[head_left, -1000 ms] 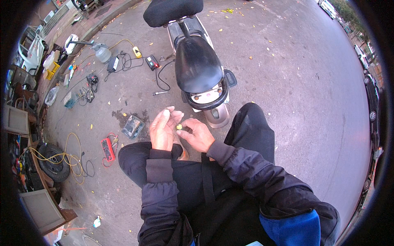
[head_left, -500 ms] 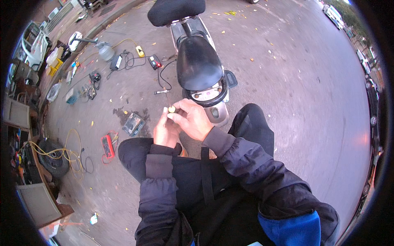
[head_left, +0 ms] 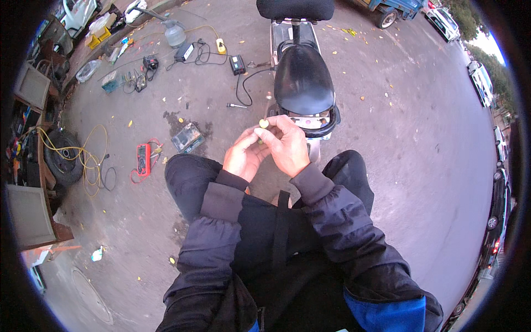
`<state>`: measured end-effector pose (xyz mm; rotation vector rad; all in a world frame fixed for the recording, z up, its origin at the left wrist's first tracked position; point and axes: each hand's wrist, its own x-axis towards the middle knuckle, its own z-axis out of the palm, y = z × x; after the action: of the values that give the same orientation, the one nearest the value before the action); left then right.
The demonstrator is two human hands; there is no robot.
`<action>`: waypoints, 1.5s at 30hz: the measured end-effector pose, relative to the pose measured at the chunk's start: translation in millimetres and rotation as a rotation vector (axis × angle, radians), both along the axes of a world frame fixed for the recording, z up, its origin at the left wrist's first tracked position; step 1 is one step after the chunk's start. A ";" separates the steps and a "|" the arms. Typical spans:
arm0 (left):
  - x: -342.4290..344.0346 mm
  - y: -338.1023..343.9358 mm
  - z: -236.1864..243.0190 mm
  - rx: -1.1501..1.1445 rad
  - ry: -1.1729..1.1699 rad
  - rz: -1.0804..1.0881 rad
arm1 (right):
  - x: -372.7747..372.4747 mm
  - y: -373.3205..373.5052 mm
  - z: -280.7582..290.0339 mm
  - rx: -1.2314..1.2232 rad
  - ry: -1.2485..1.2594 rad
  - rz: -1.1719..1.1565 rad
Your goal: The person uses a screwdriver to remove screws from the floorboard of a pink electric scooter, then removes the seat and reattaches it. The person handles screws, a screwdriver, and the scooter seat.
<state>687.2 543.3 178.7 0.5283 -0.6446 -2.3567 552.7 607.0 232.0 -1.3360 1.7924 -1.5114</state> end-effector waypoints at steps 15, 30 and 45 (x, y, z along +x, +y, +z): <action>0.3 -6.1 25.3 -0.484 -0.221 0.412 | 5.2 8.0 -29.4 0.236 0.092 0.181; -11.7 -24.9 79.2 -0.511 -0.358 0.356 | -11.9 -4.8 -30.2 0.233 -0.129 0.368; 30.4 -73.4 43.1 -0.111 -0.315 0.710 | -6.6 -15.5 -37.5 0.293 -0.288 0.215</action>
<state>717.5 469.9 221.8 0.9147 -0.5938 -1.5784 546.1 591.5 194.5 -1.0681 1.5616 -1.2032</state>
